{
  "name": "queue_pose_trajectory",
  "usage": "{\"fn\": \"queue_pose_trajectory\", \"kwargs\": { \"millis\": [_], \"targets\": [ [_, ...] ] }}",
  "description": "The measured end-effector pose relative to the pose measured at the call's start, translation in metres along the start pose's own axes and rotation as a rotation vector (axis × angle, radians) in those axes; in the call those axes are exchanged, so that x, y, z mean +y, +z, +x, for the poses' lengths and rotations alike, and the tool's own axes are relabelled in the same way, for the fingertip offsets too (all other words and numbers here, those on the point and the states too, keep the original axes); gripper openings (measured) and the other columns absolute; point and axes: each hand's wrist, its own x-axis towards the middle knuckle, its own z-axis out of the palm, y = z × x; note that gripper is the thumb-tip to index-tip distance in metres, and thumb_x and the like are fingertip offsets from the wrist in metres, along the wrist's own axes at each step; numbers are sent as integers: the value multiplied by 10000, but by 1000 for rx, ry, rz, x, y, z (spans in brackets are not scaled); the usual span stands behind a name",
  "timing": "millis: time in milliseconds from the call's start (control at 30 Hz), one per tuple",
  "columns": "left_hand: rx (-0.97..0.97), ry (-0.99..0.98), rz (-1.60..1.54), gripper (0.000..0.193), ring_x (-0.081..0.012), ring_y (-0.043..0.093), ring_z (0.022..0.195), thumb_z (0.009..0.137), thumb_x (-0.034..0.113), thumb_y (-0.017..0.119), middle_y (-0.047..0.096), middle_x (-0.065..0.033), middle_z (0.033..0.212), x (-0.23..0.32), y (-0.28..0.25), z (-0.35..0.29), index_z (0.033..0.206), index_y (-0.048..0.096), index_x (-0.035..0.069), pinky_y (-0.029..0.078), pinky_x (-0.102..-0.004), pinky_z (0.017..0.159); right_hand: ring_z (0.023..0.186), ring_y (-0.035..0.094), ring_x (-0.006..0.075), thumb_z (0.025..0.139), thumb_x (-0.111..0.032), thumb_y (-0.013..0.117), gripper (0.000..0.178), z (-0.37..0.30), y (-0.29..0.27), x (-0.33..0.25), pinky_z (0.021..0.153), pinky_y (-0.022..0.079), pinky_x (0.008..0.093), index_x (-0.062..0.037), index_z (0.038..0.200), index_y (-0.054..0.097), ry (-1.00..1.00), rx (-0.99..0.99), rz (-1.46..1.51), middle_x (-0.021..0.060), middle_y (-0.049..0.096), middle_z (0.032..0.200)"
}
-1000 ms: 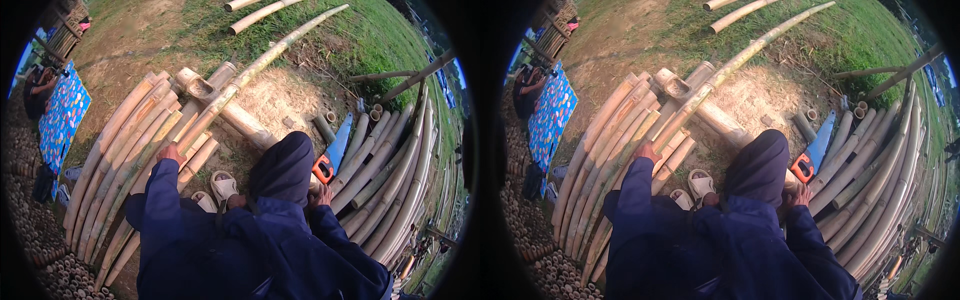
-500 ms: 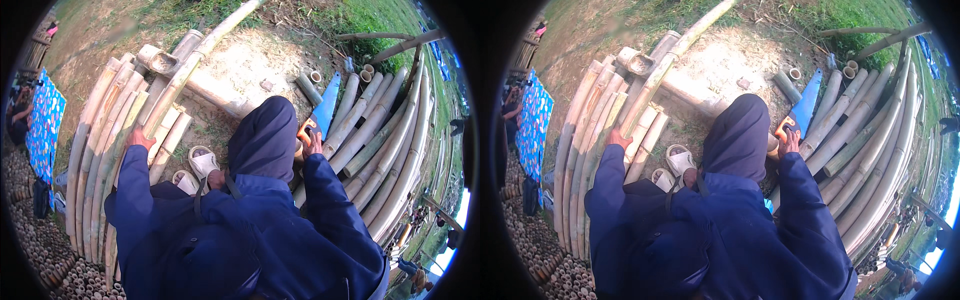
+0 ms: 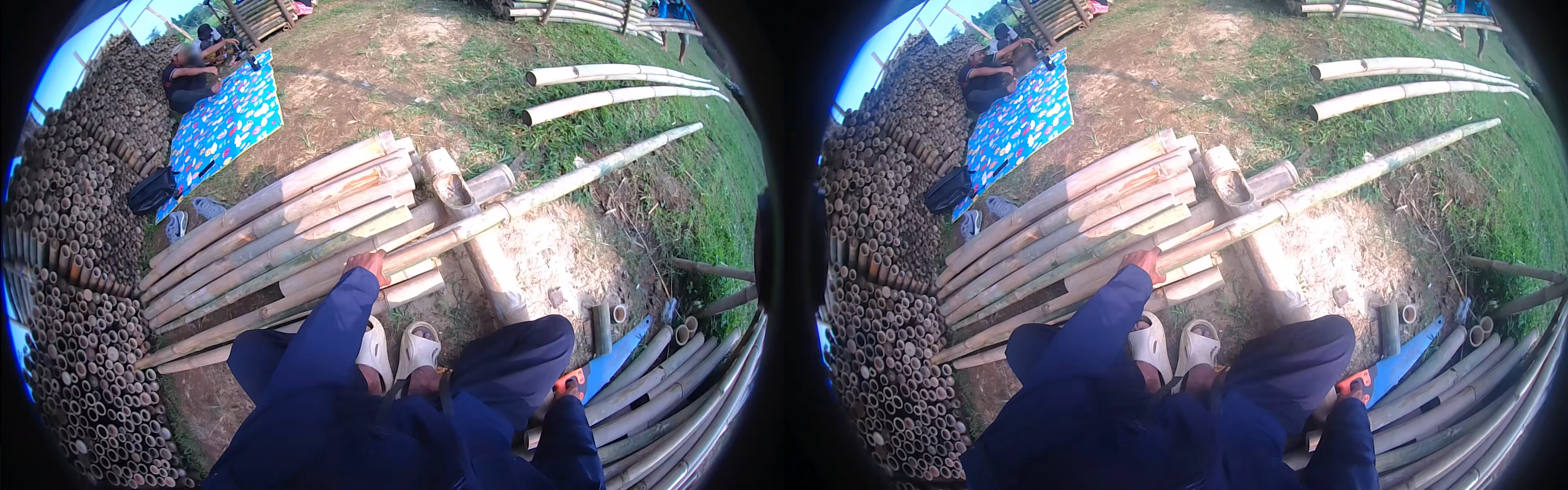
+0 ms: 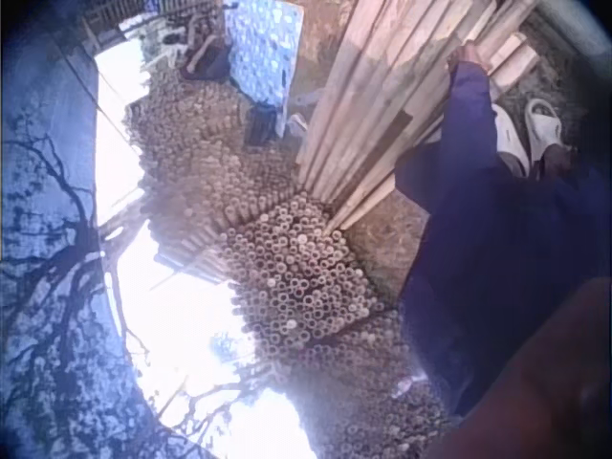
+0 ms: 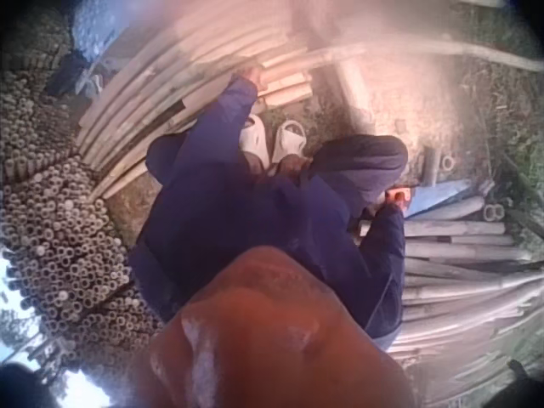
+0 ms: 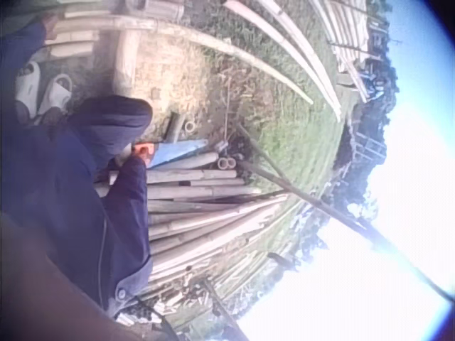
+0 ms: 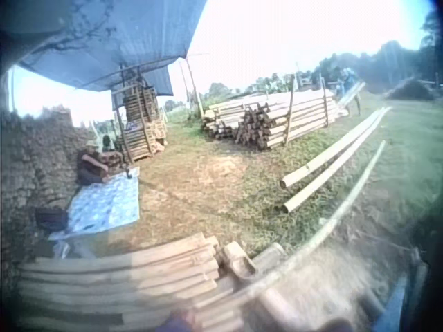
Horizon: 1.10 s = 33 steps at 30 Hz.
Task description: The person sits on the ground and uses a hand saw to cut bamboo poles. They repeatedly position a pole on a support, saw through it, and then move the cut piece aside.
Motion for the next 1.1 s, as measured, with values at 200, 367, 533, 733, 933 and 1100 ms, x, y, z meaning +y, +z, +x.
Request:
{"fn": "queue_pose_trajectory", "kwargs": {
  "millis": [200,367,533,733,933,1100],
  "targets": [
    [-7,62,-30,633,-372,689,1100,718,351,827,735,-197,1116,-2,-9,0,1266,654,85,523,-486,959,1375,516,363,810,-335,739,705,2,-28,-22,1173,360,497,-61,1428,537,96,-128,-114,211,596,1408],
    [-89,6,-35,632,-388,680,1125,726,357,824,729,-190,1148,-19,-3,-9,1266,658,74,518,-504,975,1232,597,278,898,-274,686,537,-39,-96,-75,1070,443,416,-75,1385,579,187,224,-85,141,645,1347],
    [-90,7,-36,579,-385,670,1163,747,369,843,733,-169,1149,-19,-12,-19,1205,670,60,516,-504,979,1069,643,219,926,-254,650,497,-7,-126,-23,970,492,367,-98,1391,570,155,595,373,102,662,1302],
    [-80,154,-82,560,-343,664,1162,721,386,859,724,-174,1175,0,-22,-1,1149,696,64,497,-453,999,885,680,157,954,-224,616,445,31,-174,42,867,545,320,-112,1381,565,-39,821,870,62,673,1225],
    [-132,123,-93,571,-374,654,1172,710,384,855,715,-192,1189,-28,-9,-4,1154,704,59,494,-475,1007,767,624,134,953,-159,625,354,-29,-236,-129,847,569,339,-49,1287,582,-248,679,1134,56,636,1032],
    [-132,62,-79,626,-376,591,1265,698,418,869,679,-193,1270,-44,-5,-5,1188,692,70,425,-484,1082,669,578,116,952,-105,633,280,-111,-263,-250,830,589,354,3,1208,596,-477,469,1270,50,605,871]
  ]
}}
